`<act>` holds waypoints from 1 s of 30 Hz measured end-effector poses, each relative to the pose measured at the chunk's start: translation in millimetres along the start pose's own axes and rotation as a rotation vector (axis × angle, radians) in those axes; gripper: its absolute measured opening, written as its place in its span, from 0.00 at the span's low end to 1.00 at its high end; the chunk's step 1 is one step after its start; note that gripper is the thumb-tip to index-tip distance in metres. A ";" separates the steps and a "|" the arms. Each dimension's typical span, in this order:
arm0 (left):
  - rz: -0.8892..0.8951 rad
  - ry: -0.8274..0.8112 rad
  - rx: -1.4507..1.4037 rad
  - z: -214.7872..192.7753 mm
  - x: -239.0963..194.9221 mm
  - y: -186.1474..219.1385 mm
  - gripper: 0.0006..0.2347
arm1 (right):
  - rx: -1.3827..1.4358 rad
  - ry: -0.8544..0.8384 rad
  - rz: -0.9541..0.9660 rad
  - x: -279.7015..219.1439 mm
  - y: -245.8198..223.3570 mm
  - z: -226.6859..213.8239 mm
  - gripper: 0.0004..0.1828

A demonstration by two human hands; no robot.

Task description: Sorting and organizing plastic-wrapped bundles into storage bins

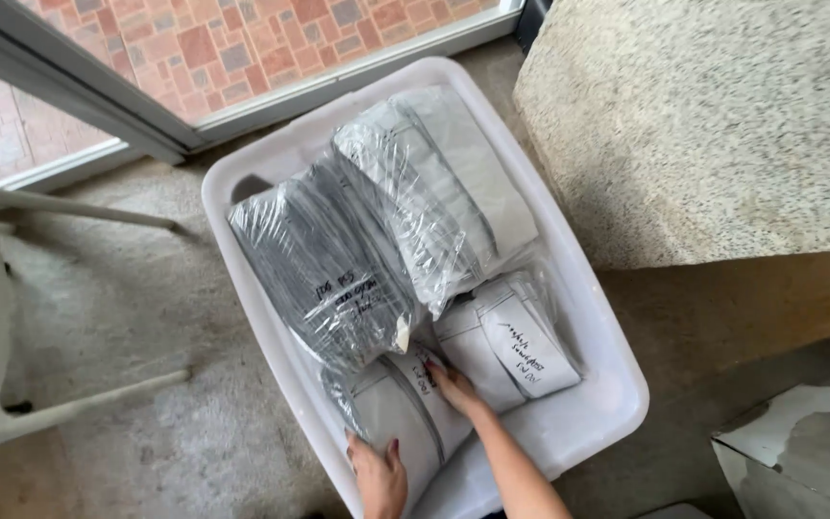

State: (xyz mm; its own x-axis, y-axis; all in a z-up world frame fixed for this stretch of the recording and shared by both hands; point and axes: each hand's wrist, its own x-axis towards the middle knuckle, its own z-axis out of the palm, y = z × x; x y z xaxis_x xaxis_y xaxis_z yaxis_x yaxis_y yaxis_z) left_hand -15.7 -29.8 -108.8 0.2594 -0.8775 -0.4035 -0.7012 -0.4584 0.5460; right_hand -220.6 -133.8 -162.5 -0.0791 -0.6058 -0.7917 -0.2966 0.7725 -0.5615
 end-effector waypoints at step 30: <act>-0.483 -0.101 -0.117 -3.1 41.5 57.1 0.32 | -0.242 0.075 0.046 -57.7 -19.0 -25.8 0.20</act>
State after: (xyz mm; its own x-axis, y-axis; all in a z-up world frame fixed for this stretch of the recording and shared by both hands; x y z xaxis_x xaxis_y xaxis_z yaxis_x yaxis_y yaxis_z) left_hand -42.9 -92.8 -92.0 0.4660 -0.5458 -0.6964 -0.4364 -0.8264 0.3557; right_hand -235.0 -118.4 -99.9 -0.1654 -0.5903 -0.7901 -0.5097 0.7370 -0.4439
